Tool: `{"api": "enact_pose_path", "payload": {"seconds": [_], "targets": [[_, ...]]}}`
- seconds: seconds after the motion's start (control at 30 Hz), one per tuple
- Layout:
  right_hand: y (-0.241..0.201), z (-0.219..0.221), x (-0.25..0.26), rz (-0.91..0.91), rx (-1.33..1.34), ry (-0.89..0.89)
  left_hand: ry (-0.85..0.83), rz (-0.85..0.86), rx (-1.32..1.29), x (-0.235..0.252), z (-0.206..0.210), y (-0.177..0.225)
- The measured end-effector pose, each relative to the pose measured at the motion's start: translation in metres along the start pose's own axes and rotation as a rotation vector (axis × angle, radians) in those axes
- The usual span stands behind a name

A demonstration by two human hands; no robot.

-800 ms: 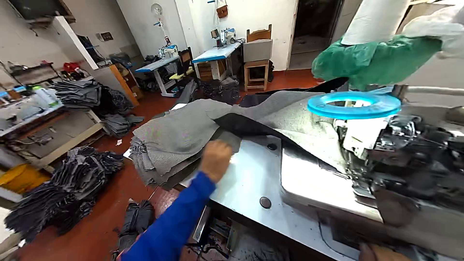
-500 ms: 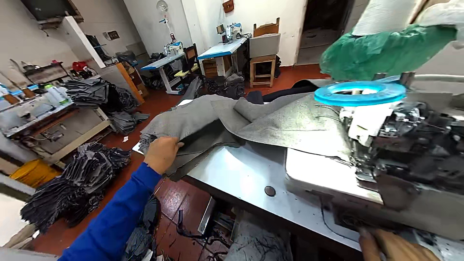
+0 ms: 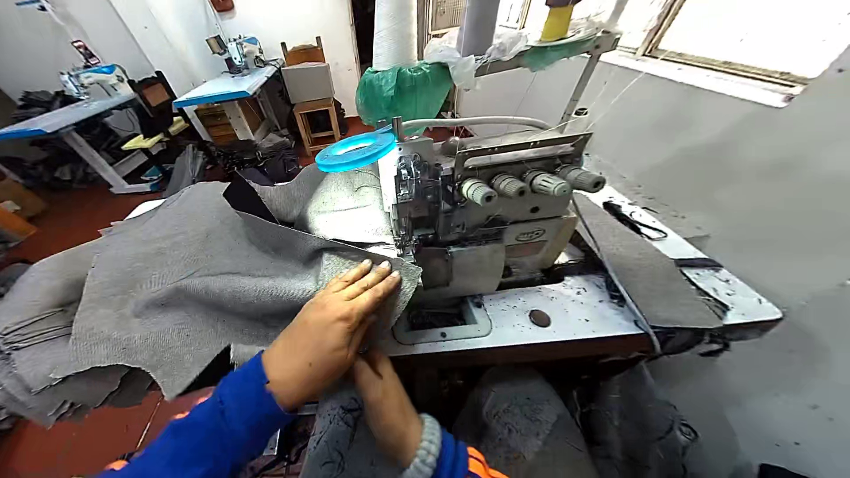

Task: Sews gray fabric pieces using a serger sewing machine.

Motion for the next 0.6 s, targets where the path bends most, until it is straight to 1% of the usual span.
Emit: {"api": "enact_pose_path", "payload": {"seconds": [0.1, 0.13, 0.17, 0.2, 0.27, 0.3, 0.33, 0.37, 0.4, 0.43, 0.47, 0.5, 0.57, 0.6], "targets": [[0.009, 0.016, 0.008, 0.158, -0.033, 0.019, -0.223, 0.049, 0.025, 0.011, -0.024, -0.004], [0.008, 0.017, 0.009, 0.204, -0.054, 0.037, -0.263, 0.057, 0.029, 0.015, -0.032, -0.005], [0.006, 0.014, 0.006, 0.215, -0.079, 0.044, -0.258, 0.062, 0.047, 0.018, -0.035, -0.007], [0.005, 0.008, 0.0, 0.185, -0.107, 0.015, -0.219, 0.069, 0.089, 0.017, -0.033, -0.008], [0.007, -0.015, -0.017, 0.042, -0.213, -0.084, -0.087, 0.058, 0.181, 0.004, -0.013, -0.011], [0.005, -0.034, -0.027, -0.03, -0.314, -0.132, 0.01, 0.041, 0.202, -0.006, 0.002, -0.011], [-0.004, -0.058, -0.038, -0.087, -0.471, -0.138, 0.112, 0.029, 0.219, -0.016, 0.016, -0.01], [-0.018, -0.085, -0.048, -0.142, -0.688, -0.075, 0.203, 0.022, 0.245, -0.022, 0.026, -0.009], [-0.036, -0.116, -0.058, -0.176, -0.926, 0.065, 0.257, 0.005, 0.265, -0.025, 0.031, -0.009], [-0.055, -0.149, -0.071, -0.159, -1.144, 0.246, 0.278, -0.023, 0.26, -0.026, 0.034, -0.008], [-0.073, -0.184, -0.086, -0.086, -1.325, 0.401, 0.281, -0.05, 0.228, -0.024, 0.033, -0.007], [-0.091, -0.216, -0.102, 0.024, -1.469, 0.498, 0.283, -0.065, 0.184, -0.019, 0.03, -0.008], [-0.123, -0.266, -0.118, 0.301, -1.593, 0.564, 0.341, -0.075, 0.138, 0.0, 0.022, -0.016], [-0.131, -0.284, -0.121, 0.426, -1.624, 0.565, 0.375, -0.077, 0.126, 0.011, 0.022, -0.024]]}}
Point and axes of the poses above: each hand's wrist, its own x-axis towards the middle knuckle, its own z-axis out of the palm, y = z × x, the point moved 2 cm from there along x, towards the middle knuckle, and after that the axes turned 10 degrees about -y, right-handed, at the moved point
